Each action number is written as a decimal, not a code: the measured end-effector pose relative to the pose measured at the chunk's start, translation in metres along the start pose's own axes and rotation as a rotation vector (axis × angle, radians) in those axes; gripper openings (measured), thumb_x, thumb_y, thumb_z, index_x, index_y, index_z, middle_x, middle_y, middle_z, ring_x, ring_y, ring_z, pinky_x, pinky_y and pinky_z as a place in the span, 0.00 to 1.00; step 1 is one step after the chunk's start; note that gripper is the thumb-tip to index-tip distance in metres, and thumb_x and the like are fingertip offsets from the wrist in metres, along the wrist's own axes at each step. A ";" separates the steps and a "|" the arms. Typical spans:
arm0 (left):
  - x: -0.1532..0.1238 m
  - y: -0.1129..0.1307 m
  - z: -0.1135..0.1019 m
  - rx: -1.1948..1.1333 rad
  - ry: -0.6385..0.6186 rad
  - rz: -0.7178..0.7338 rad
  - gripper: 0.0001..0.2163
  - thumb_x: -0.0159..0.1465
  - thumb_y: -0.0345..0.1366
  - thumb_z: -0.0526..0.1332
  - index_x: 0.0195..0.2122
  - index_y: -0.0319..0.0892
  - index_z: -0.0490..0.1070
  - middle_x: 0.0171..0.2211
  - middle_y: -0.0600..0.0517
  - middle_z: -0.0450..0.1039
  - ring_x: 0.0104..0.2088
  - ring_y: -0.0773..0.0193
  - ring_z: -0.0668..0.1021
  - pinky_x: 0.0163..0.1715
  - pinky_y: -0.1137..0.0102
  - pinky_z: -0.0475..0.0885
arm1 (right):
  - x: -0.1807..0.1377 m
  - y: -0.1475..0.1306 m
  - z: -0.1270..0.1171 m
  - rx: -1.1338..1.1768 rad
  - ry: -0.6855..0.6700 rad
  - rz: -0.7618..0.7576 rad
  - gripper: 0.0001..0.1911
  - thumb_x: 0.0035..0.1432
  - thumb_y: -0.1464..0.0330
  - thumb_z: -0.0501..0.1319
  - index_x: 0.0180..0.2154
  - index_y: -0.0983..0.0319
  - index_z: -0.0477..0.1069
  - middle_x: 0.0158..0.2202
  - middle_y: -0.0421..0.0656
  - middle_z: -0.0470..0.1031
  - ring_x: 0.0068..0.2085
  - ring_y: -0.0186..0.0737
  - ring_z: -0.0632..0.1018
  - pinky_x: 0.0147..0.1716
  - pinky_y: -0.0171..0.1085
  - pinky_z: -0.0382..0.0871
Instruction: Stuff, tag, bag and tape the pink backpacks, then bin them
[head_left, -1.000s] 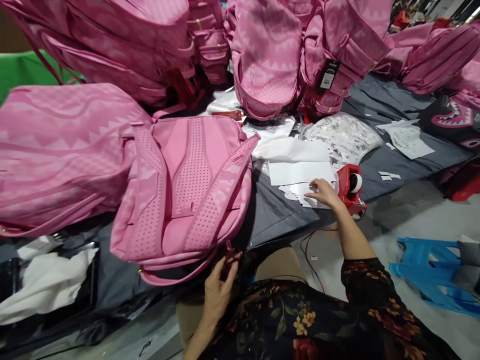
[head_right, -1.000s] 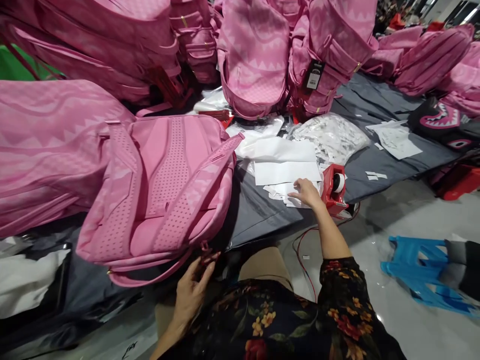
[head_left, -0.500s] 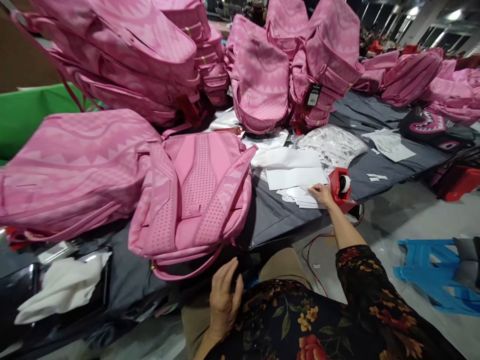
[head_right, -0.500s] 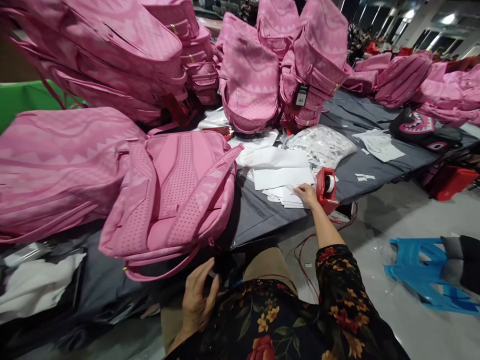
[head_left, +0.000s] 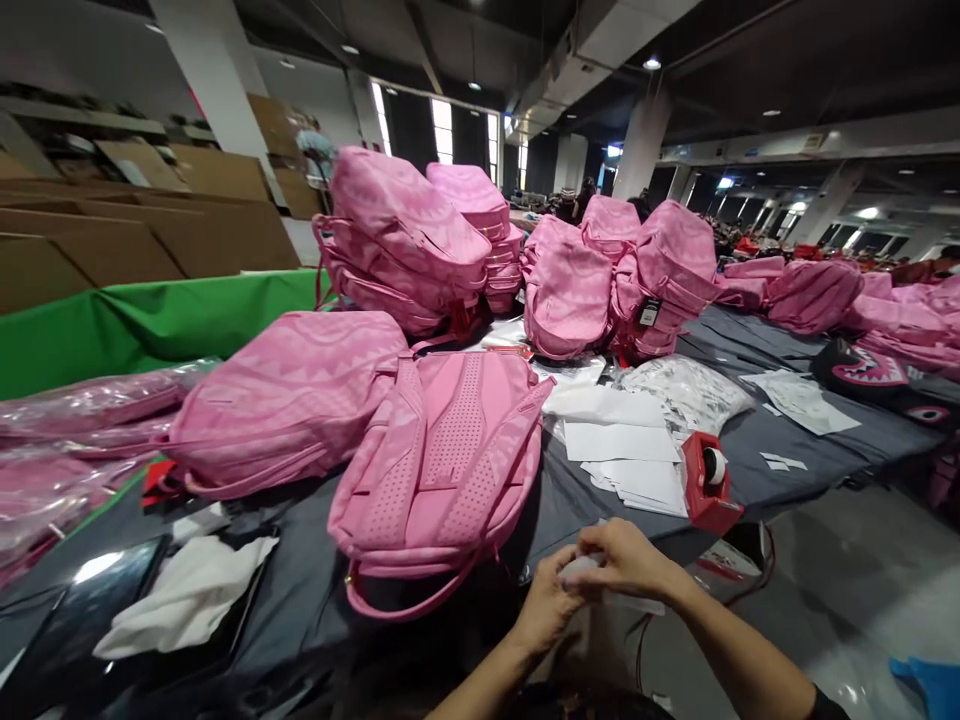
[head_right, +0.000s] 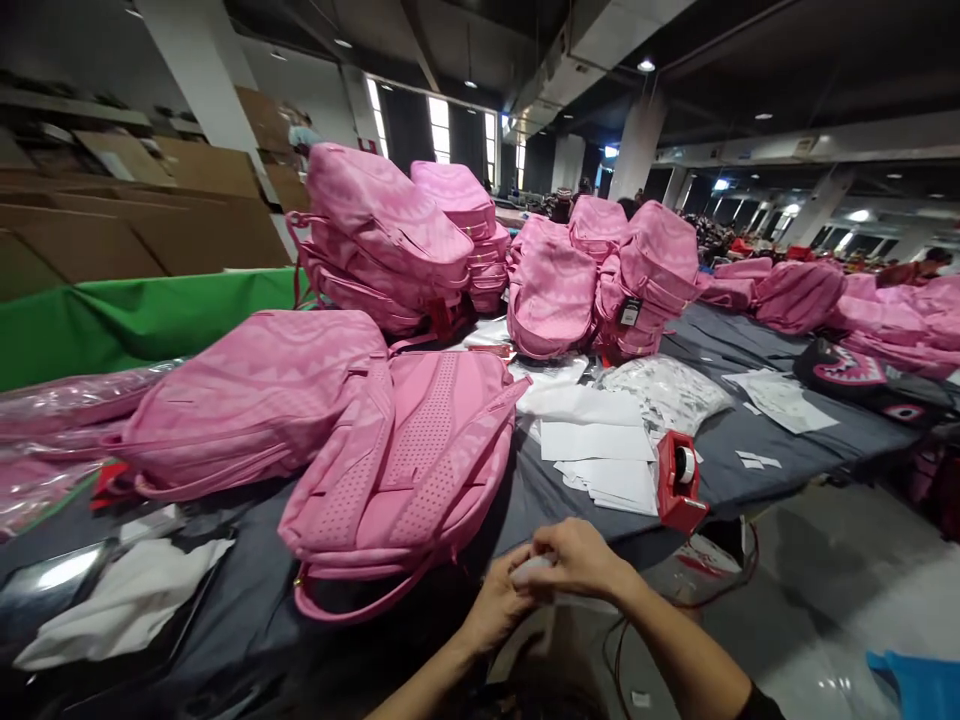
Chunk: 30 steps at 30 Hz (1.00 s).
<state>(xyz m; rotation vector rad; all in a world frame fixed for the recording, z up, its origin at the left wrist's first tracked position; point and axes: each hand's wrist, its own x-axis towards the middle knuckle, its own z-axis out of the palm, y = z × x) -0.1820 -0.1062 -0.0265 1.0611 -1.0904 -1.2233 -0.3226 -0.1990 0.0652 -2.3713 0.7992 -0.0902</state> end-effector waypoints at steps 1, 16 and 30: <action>-0.004 -0.001 0.000 -0.068 0.010 -0.056 0.25 0.55 0.56 0.73 0.40 0.38 0.80 0.34 0.47 0.79 0.35 0.58 0.79 0.38 0.67 0.74 | -0.002 0.001 -0.002 0.094 -0.005 0.038 0.18 0.49 0.53 0.74 0.30 0.60 0.76 0.25 0.38 0.73 0.27 0.33 0.68 0.28 0.33 0.52; -0.056 0.005 -0.027 0.117 0.502 0.020 0.30 0.65 0.65 0.57 0.37 0.40 0.82 0.34 0.47 0.80 0.36 0.56 0.79 0.38 0.67 0.75 | 0.014 0.003 0.061 0.584 0.394 0.010 0.28 0.62 0.43 0.60 0.34 0.60 0.82 0.34 0.46 0.81 0.37 0.46 0.80 0.39 0.41 0.75; -0.040 -0.020 -0.048 0.528 0.720 -0.033 0.25 0.64 0.62 0.59 0.39 0.41 0.75 0.33 0.46 0.78 0.37 0.54 0.80 0.43 0.61 0.75 | 0.009 0.033 0.039 0.203 -0.275 -0.215 0.23 0.66 0.52 0.58 0.33 0.59 0.83 0.35 0.48 0.84 0.36 0.45 0.82 0.39 0.37 0.73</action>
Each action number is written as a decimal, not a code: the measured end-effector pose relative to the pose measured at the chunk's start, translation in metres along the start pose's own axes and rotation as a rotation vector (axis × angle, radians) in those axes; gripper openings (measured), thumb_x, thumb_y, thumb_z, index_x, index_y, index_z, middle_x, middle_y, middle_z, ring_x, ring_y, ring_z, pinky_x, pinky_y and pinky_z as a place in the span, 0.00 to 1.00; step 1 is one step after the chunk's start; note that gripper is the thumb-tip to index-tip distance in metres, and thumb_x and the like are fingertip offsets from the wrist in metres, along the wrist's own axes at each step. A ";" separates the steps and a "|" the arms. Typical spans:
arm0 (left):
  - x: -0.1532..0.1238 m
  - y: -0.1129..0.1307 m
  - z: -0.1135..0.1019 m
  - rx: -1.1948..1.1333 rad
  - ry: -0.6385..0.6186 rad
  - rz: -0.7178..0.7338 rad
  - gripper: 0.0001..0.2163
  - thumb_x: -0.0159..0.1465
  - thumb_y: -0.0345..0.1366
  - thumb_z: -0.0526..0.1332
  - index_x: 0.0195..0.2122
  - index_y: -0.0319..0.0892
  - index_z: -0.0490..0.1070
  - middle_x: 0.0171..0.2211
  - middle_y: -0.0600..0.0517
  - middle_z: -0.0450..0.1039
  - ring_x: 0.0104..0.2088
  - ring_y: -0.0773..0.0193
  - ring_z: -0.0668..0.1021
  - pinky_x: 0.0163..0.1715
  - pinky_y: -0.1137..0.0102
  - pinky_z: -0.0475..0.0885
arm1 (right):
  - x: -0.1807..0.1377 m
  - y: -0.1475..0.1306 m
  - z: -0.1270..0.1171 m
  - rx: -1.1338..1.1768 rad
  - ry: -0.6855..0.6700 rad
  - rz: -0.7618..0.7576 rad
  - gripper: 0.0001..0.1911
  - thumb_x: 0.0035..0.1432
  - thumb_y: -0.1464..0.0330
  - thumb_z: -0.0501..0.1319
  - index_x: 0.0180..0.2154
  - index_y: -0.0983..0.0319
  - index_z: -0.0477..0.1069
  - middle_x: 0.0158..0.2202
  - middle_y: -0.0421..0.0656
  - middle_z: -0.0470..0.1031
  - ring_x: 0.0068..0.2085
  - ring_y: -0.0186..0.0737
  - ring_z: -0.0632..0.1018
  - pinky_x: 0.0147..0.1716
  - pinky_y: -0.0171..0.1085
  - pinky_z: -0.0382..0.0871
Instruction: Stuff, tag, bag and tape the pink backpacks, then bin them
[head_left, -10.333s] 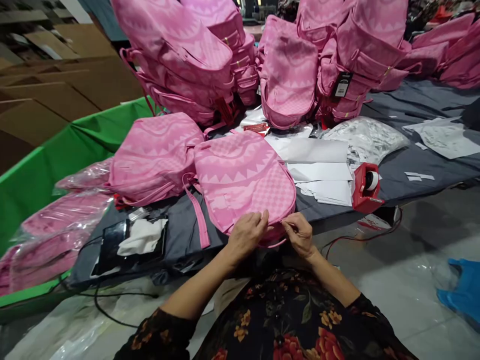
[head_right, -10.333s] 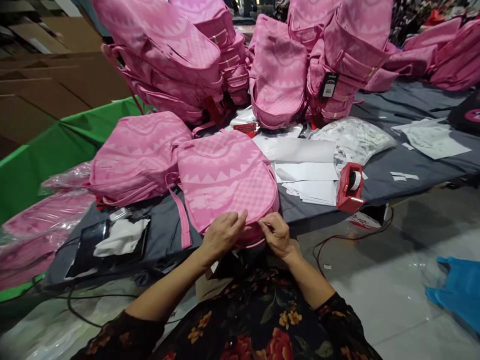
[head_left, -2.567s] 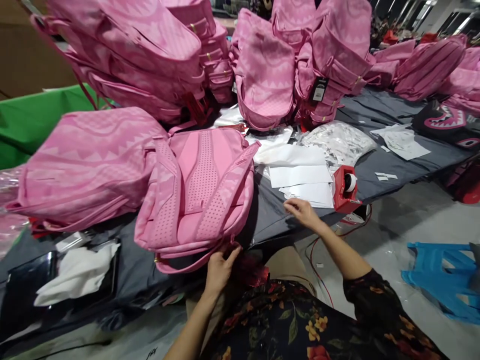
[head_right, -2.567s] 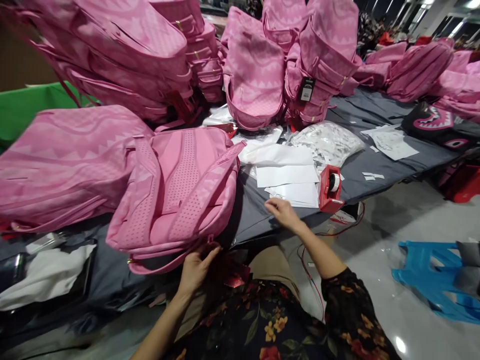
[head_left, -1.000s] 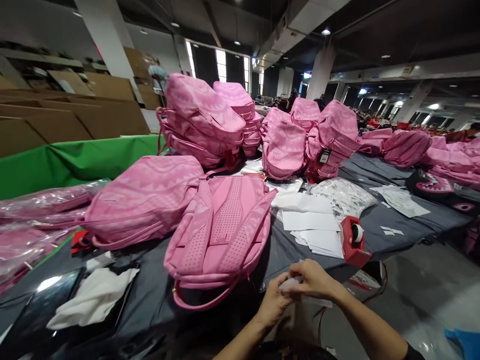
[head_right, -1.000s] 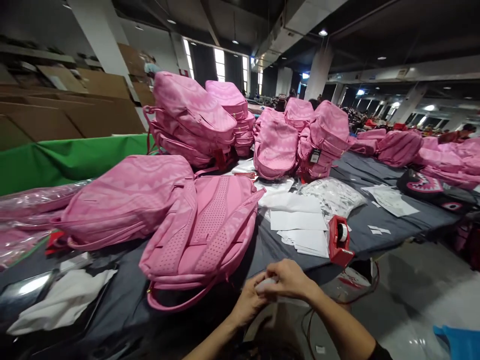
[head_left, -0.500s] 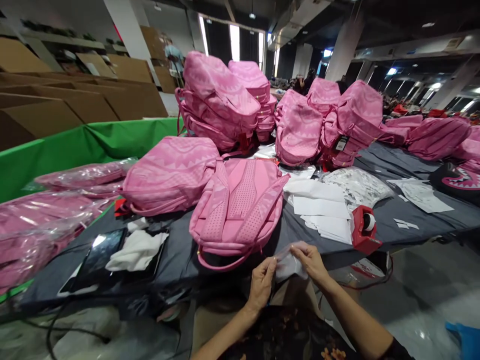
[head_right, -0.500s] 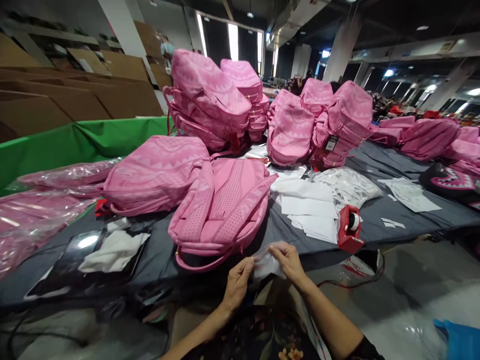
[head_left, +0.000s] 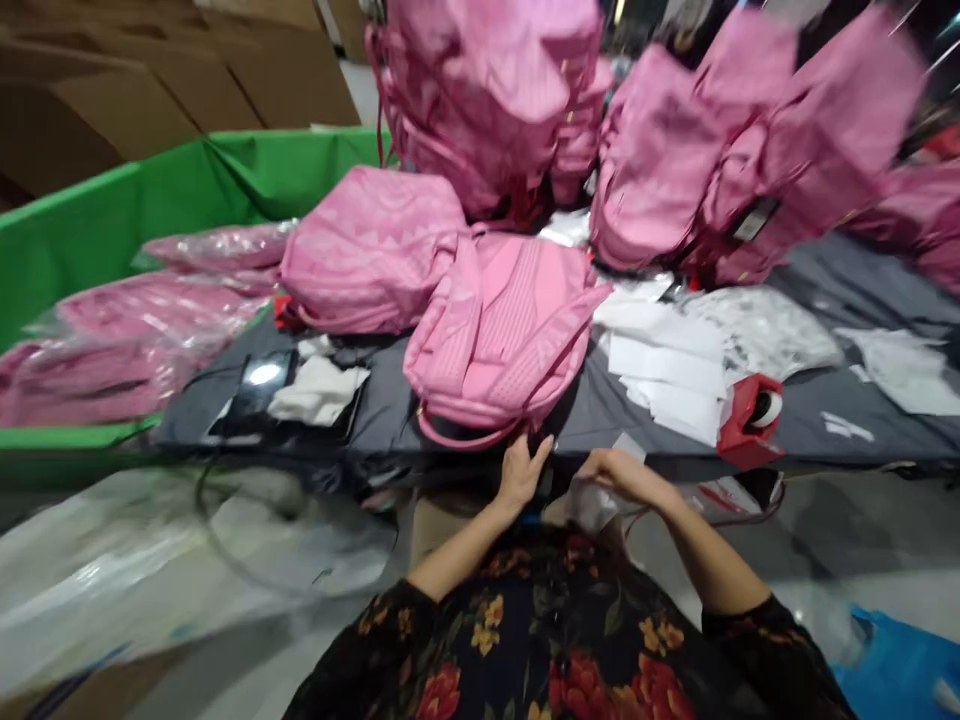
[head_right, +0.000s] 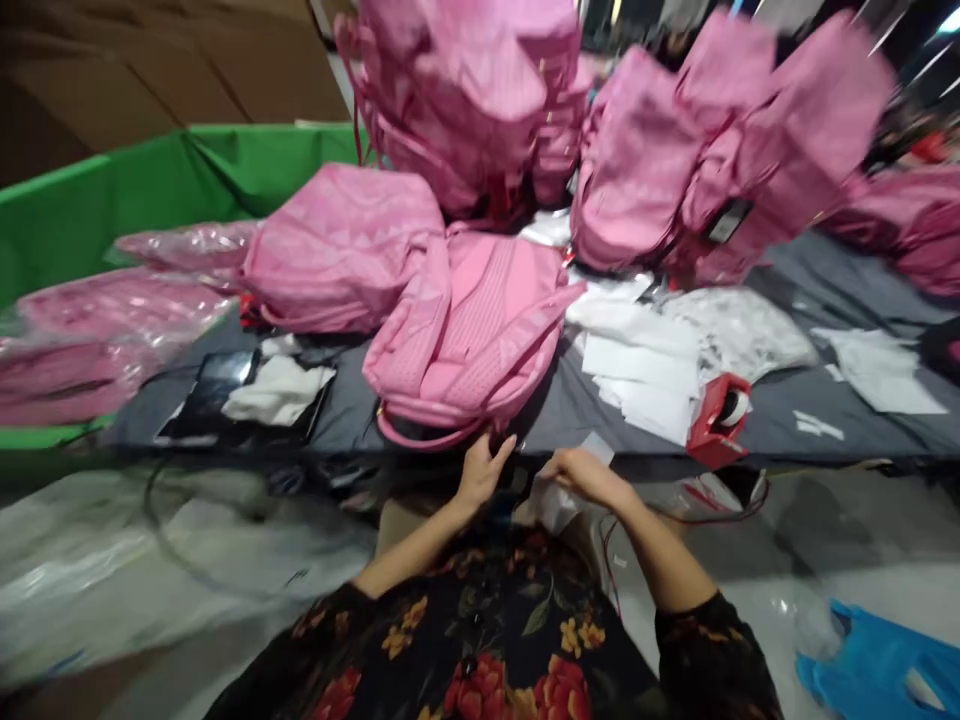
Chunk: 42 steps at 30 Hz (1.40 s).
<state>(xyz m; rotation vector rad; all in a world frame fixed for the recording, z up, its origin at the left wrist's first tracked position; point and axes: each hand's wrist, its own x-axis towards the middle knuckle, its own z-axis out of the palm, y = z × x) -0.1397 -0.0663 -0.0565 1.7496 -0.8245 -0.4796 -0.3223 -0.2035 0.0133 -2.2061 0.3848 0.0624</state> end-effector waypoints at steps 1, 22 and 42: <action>0.006 0.004 0.004 -0.053 -0.004 -0.031 0.26 0.62 0.64 0.60 0.35 0.41 0.74 0.30 0.48 0.76 0.32 0.57 0.78 0.38 0.63 0.74 | 0.002 0.000 -0.001 0.038 0.006 -0.019 0.24 0.68 0.51 0.57 0.33 0.60 0.83 0.35 0.48 0.84 0.37 0.44 0.82 0.39 0.36 0.73; -0.001 0.003 -0.058 -0.750 -0.471 -0.454 0.34 0.46 0.59 0.78 0.47 0.41 0.77 0.37 0.44 0.84 0.38 0.49 0.86 0.44 0.60 0.78 | 0.093 -0.022 0.022 -0.622 -0.066 0.238 0.08 0.59 0.75 0.61 0.33 0.65 0.80 0.31 0.49 0.81 0.37 0.44 0.81 0.32 0.33 0.66; -0.031 -0.031 -0.015 0.042 0.085 0.089 0.19 0.69 0.54 0.55 0.41 0.44 0.77 0.39 0.46 0.78 0.42 0.53 0.81 0.46 0.60 0.78 | 0.111 -0.017 0.057 0.264 0.530 0.129 0.12 0.54 0.62 0.59 0.23 0.61 0.63 0.22 0.36 0.61 0.26 0.31 0.61 0.26 0.31 0.53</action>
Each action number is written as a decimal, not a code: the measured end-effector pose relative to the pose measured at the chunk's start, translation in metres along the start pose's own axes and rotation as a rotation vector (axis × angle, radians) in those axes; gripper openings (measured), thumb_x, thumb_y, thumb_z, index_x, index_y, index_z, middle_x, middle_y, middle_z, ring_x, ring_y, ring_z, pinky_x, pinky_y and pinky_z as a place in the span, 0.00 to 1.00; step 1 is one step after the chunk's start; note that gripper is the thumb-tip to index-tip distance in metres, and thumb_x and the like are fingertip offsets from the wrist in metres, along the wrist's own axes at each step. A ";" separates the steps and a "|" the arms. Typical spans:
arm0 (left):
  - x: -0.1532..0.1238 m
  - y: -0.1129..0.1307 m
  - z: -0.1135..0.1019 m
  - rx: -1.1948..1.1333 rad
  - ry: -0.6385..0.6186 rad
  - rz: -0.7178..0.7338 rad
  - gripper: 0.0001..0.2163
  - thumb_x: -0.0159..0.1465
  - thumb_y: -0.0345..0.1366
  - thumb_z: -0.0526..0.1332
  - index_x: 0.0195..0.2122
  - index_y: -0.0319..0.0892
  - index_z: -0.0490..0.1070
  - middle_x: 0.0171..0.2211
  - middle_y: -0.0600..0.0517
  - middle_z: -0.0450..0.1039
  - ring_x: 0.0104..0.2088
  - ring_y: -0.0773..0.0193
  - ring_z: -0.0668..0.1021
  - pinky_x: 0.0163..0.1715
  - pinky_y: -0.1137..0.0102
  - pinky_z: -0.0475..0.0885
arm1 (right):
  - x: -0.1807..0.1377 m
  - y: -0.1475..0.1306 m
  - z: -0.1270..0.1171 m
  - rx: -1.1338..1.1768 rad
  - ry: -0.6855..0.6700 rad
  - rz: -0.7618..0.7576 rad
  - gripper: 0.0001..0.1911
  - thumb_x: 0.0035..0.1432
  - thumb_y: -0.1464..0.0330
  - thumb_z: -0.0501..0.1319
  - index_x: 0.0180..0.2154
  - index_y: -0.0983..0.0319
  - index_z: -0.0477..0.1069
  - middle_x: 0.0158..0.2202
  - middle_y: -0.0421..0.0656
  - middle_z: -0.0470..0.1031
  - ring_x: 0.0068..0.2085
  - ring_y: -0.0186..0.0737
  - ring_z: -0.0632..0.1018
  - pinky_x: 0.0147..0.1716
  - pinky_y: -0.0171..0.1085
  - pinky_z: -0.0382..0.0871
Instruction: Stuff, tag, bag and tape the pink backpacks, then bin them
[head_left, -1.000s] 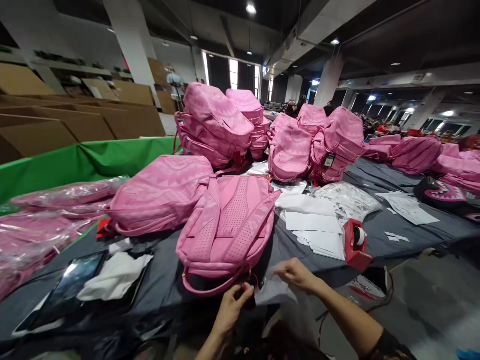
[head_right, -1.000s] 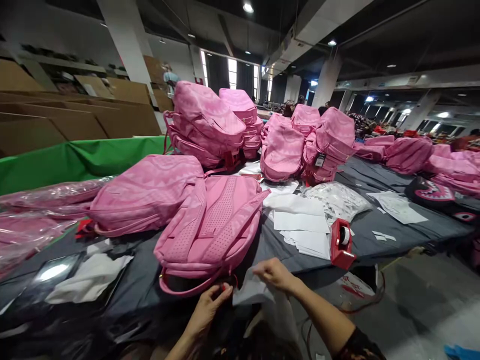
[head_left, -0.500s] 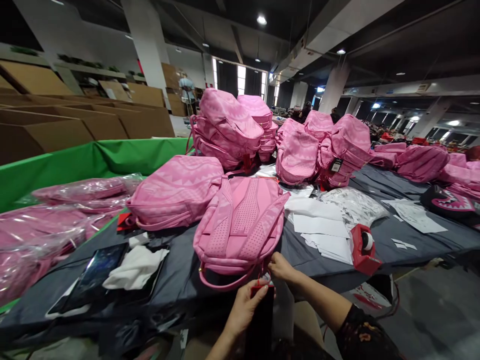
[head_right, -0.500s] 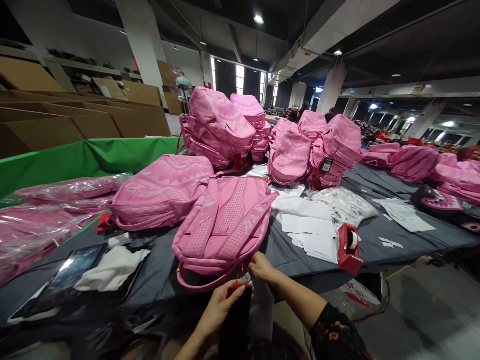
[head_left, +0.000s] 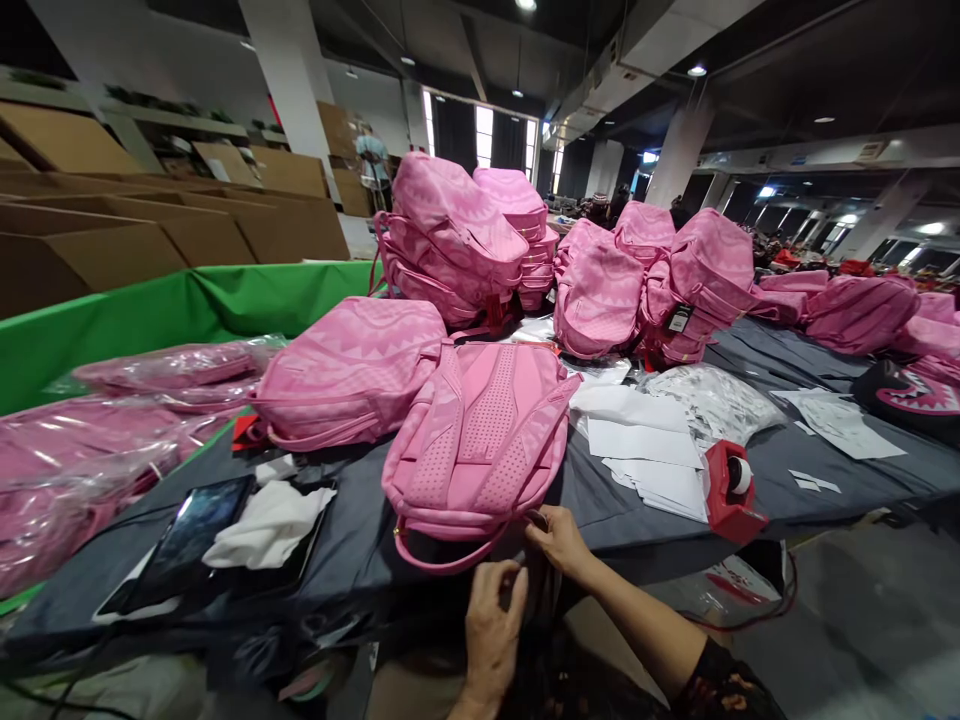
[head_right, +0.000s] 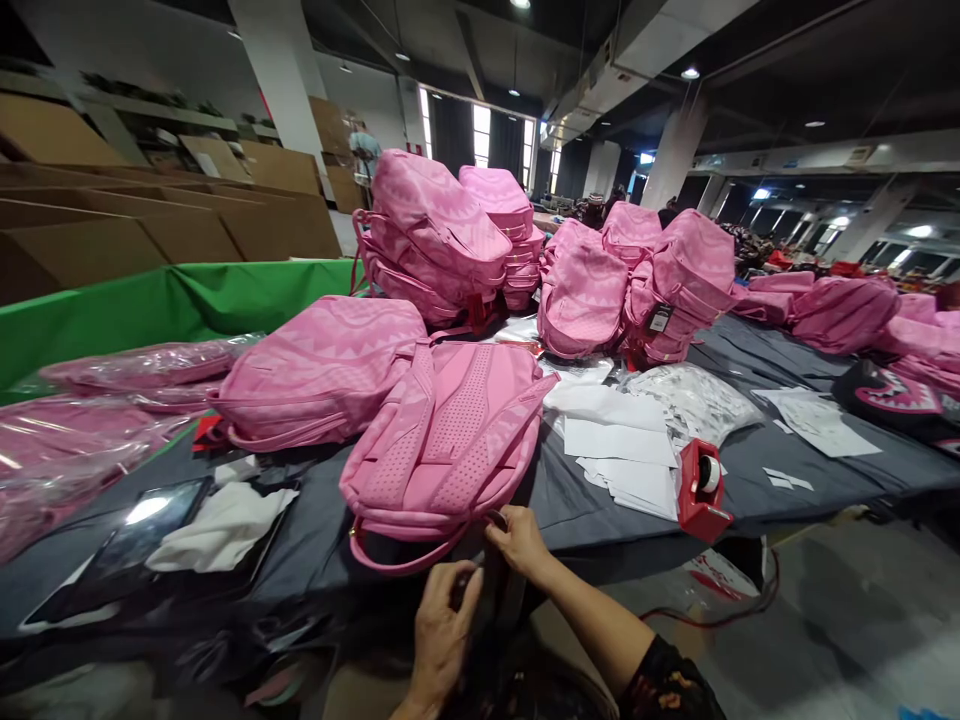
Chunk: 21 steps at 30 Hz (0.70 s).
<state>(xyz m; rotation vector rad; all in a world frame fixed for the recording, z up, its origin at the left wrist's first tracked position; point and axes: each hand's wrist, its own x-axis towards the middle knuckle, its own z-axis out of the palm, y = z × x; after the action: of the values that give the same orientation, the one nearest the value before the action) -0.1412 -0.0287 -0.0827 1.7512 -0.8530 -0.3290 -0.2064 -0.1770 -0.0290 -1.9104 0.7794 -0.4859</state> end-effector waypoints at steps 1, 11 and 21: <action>-0.002 -0.008 -0.003 -0.052 0.120 -0.118 0.22 0.65 0.59 0.58 0.42 0.44 0.76 0.40 0.45 0.77 0.44 0.51 0.81 0.48 0.57 0.78 | 0.001 0.001 -0.001 0.006 -0.013 -0.017 0.11 0.54 0.63 0.58 0.24 0.61 0.65 0.22 0.36 0.62 0.26 0.31 0.61 0.26 0.31 0.53; 0.019 0.016 0.007 -0.682 0.170 -0.484 0.24 0.50 0.45 0.76 0.46 0.42 0.75 0.49 0.43 0.82 0.53 0.49 0.81 0.59 0.56 0.73 | 0.003 0.003 -0.011 0.012 -0.088 -0.063 0.18 0.60 0.56 0.61 0.26 0.63 0.71 0.22 0.37 0.66 0.27 0.32 0.64 0.27 0.31 0.58; 0.027 0.036 0.006 -1.137 0.237 -0.725 0.23 0.43 0.33 0.80 0.39 0.38 0.76 0.36 0.48 0.83 0.37 0.60 0.84 0.52 0.62 0.75 | 0.012 -0.013 -0.023 0.194 -0.254 0.060 0.33 0.51 0.38 0.65 0.28 0.63 0.72 0.22 0.39 0.67 0.25 0.32 0.65 0.25 0.33 0.61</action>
<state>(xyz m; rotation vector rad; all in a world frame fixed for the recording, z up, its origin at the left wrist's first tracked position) -0.1398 -0.0562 -0.0469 0.8986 0.2176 -0.8560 -0.2083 -0.1956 -0.0068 -1.7214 0.5991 -0.2641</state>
